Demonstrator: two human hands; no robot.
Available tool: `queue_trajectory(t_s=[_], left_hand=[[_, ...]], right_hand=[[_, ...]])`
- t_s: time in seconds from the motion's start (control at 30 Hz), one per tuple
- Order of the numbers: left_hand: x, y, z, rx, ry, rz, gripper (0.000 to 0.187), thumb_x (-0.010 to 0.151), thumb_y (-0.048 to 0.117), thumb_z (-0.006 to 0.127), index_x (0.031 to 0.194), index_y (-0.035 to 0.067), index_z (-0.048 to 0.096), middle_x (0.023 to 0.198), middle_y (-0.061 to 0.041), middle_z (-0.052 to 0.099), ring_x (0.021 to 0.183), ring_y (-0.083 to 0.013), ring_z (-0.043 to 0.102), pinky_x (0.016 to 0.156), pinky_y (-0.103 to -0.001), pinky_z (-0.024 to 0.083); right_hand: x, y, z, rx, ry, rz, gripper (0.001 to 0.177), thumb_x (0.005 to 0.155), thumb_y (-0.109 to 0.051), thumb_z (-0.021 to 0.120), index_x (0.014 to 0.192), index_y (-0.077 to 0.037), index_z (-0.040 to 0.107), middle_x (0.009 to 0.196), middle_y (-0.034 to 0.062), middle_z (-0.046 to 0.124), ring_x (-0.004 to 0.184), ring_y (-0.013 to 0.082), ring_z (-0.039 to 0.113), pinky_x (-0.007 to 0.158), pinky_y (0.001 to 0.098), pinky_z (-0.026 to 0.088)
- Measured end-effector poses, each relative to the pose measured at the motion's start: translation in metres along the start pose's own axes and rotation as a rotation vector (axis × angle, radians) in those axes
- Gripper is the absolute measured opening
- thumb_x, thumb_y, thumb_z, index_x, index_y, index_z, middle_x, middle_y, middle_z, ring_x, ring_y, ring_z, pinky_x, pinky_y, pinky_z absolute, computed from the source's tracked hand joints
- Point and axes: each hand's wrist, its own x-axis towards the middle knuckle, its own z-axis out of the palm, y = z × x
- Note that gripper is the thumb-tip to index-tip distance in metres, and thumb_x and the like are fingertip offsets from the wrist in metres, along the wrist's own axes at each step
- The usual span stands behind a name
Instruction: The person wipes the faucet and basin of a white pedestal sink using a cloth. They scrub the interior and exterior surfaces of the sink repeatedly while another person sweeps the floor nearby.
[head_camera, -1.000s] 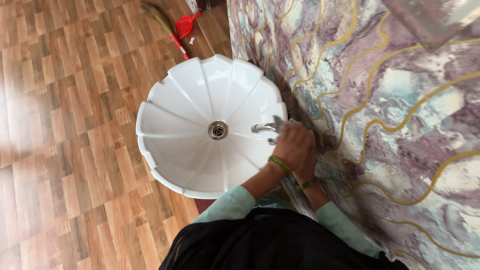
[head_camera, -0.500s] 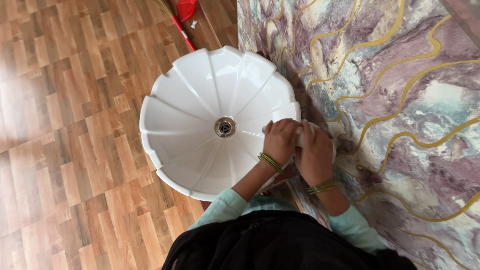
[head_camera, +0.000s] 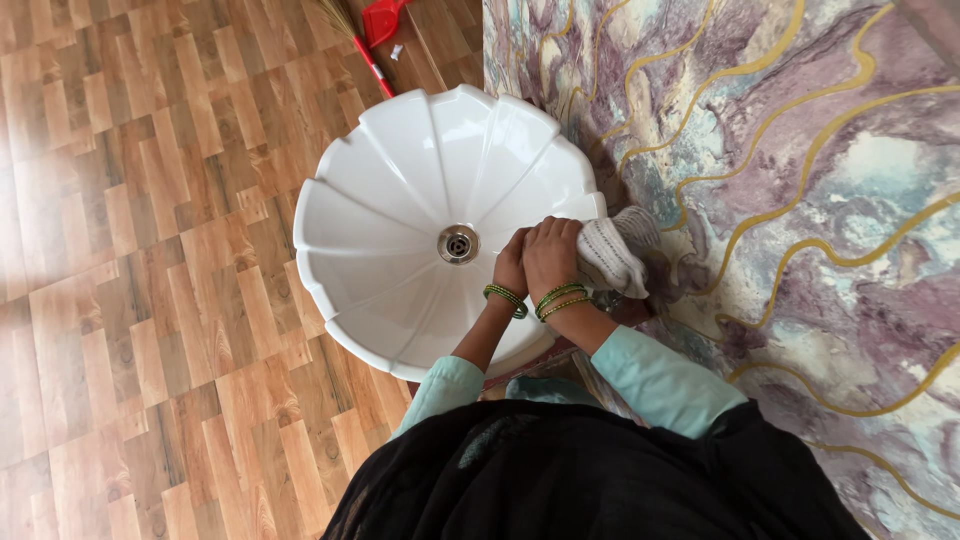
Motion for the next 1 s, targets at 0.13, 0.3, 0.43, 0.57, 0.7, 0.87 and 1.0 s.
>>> queue_trajectory(t_s=[0.13,0.3,0.43,0.57,0.7,0.87,1.0], left_hand=[[-0.008,0.021,0.002,0.262,0.121,0.082,0.026,0.097,0.017,0.055,0.116,0.004,0.066,0.107,-0.021,0.072,0.099,-0.0419,0.067,0.085,-0.048,0.053],[-0.002,0.077,0.012,0.504,0.152,0.363,0.016,0.097,0.011,0.056,0.107,0.005,0.066,0.107,-0.013,0.071,0.097,-0.0355,0.066,0.095,-0.047,0.05],[-0.007,0.116,0.044,0.701,-0.014,0.543,0.017,0.09,0.013,0.06,0.104,0.006,0.066,0.107,-0.013,0.067,0.104,-0.0331,0.063,0.106,-0.053,0.045],[-0.028,0.137,0.083,0.837,-0.141,0.776,0.032,0.078,0.017,0.062,0.107,0.003,0.064,0.111,-0.016,0.064,0.116,-0.0357,0.057,0.111,-0.057,0.035],[-0.031,0.142,0.088,0.916,-0.36,0.762,0.024,0.091,0.016,0.063,0.112,0.004,0.063,0.116,-0.016,0.064,0.125,-0.0349,0.057,0.121,-0.057,0.031],[-0.027,0.151,0.042,0.547,-0.088,0.705,0.032,0.089,0.008,0.059,0.121,0.005,0.062,0.123,-0.012,0.065,0.128,-0.0312,0.059,0.117,-0.053,0.036],[-0.019,0.143,0.037,0.437,0.048,0.564,0.031,0.086,0.001,0.056,0.114,0.007,0.066,0.116,-0.01,0.069,0.118,-0.0311,0.062,0.112,-0.052,0.04]], right_hand=[[-0.013,0.015,0.013,0.272,0.185,-0.033,0.028,0.098,-0.02,0.055,0.116,-0.003,0.066,0.11,0.0129,0.064,0.109,0.0299,0.059,0.106,0.0487,0.041],[-0.046,0.062,0.011,0.764,0.522,0.064,0.039,0.085,-0.012,0.063,0.123,-0.001,0.062,0.118,0.0165,0.065,0.114,0.0336,0.06,0.101,0.0499,0.042],[-0.076,0.087,0.04,1.085,0.59,0.14,0.056,0.081,-0.011,0.068,0.134,0.0,0.054,0.128,0.0202,0.062,0.121,0.0395,0.057,0.102,0.0508,0.043],[-0.1,0.052,0.103,1.504,0.767,0.356,0.059,0.095,-0.02,0.069,0.144,0.002,0.043,0.138,0.0235,0.054,0.131,0.0419,0.054,0.109,0.0513,0.041],[-0.102,0.038,0.14,1.313,0.565,0.408,0.059,0.097,-0.023,0.069,0.146,0.0,0.045,0.14,0.0236,0.054,0.132,0.0417,0.054,0.109,0.0487,0.044],[-0.097,0.076,0.086,1.237,0.678,0.225,0.066,0.091,-0.014,0.069,0.148,0.004,0.042,0.133,0.0262,0.057,0.122,0.0445,0.058,0.102,0.0489,0.048],[-0.082,0.094,0.046,0.987,0.442,0.174,0.071,0.079,-0.008,0.07,0.145,0.004,0.047,0.115,0.0226,0.062,0.105,0.0414,0.062,0.089,0.0485,0.05]])
